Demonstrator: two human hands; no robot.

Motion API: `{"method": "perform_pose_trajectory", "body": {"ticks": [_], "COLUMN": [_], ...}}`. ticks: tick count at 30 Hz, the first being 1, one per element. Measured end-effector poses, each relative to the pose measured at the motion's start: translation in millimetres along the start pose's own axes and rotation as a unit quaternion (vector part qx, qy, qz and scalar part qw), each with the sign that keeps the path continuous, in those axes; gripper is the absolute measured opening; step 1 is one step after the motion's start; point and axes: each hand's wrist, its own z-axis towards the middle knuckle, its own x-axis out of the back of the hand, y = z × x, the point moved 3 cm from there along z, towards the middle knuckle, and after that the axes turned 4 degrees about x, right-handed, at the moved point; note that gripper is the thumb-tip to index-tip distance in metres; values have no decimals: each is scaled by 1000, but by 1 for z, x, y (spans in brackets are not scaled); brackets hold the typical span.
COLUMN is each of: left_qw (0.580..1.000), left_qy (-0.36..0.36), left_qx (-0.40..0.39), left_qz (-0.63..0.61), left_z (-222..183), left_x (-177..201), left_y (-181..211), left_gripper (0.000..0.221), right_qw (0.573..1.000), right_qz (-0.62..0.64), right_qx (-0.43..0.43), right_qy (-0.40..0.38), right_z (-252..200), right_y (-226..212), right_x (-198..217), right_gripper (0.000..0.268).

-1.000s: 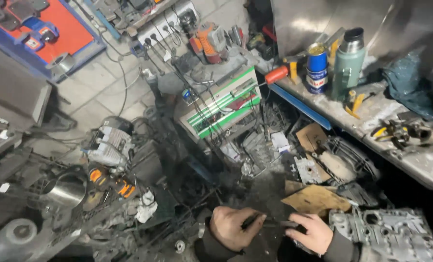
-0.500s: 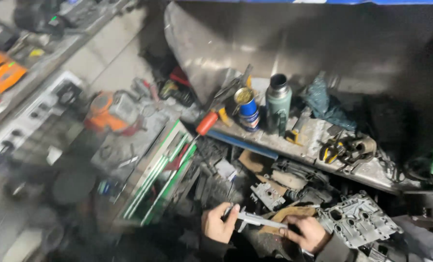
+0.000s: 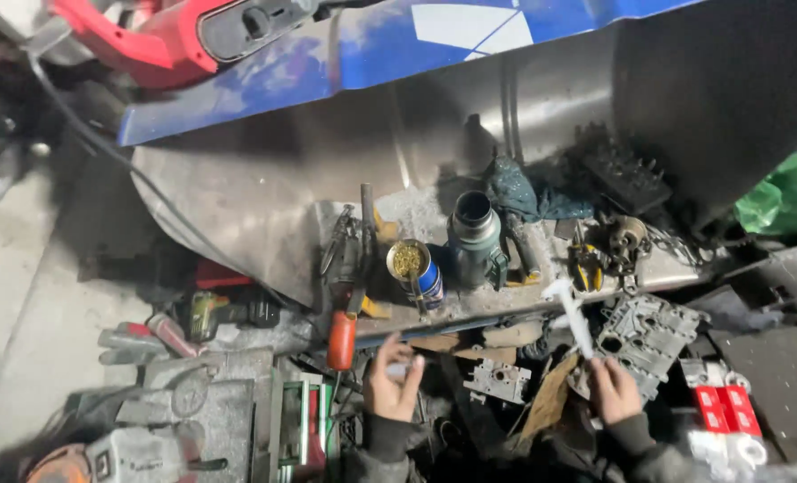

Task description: Measuring the dimensions and bores of an engine cylinder head using a vernier caliper.

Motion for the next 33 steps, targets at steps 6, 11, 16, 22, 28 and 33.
{"method": "perform_pose_trajectory", "body": {"ticks": [6, 11, 16, 22, 28, 33], "left_qw": [984, 991, 993, 989, 989, 975], "left_qy": [57, 33, 57, 99, 86, 105], "left_qx": [-168, -90, -99, -106, -104, -133], "left_qz": [-20, -98, -17, 40, -60, -147], "left_z": [104, 136, 141, 141, 137, 94], "left_x": [-15, -38, -36, -39, -34, -8], "left_y": [-3, 3, 18, 23, 5, 18], "left_gripper": [107, 118, 71, 74, 71, 68], "right_qw": [976, 970, 984, 982, 959, 974], "right_qz": [-168, -196, -162, -135, 110, 43], "right_qx": [94, 143, 67, 131, 229, 210], "right_qy": [101, 32, 17, 30, 129, -79], "right_z": [147, 223, 254, 231, 92, 27], "right_y": [-87, -71, -36, -78, -157, -163], "right_x": [-22, -64, -88, -76, -69, -161], "right_gripper": [33, 31, 31, 36, 22, 50]}}
